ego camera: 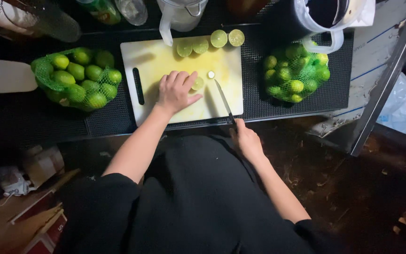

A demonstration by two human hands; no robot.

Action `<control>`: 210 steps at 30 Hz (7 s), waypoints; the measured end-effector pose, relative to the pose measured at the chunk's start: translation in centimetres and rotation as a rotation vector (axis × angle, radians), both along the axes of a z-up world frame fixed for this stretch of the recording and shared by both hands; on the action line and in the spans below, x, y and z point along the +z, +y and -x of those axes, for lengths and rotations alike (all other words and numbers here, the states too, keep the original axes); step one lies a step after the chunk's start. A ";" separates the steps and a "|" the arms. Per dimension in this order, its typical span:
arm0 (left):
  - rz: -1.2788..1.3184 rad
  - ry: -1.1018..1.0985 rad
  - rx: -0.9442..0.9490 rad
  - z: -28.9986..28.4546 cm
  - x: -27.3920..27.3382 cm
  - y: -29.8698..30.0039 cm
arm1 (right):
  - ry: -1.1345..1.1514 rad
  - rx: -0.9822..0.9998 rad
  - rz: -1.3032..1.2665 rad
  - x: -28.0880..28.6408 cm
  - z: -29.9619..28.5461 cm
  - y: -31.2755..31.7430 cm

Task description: Slicing limes on a cutting board using a knife

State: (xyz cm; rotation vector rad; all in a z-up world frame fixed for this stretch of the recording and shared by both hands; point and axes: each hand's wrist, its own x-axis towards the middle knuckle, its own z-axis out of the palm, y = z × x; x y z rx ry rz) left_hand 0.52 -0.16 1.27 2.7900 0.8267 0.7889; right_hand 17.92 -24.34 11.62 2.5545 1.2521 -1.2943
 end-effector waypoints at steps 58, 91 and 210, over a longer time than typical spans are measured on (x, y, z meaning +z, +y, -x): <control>0.239 0.280 0.801 17.9 9.6 14.3 | 0.106 0.137 -0.164 1.3 6.5 6.7; 0.393 -0.471 0.341 8.7 -1.2 0.2 | 0.096 0.452 -0.065 -0.8 8.1 12.4; 0.243 -0.492 0.201 6.9 -0.7 -2.2 | -0.093 0.504 -0.048 0.1 3.9 4.5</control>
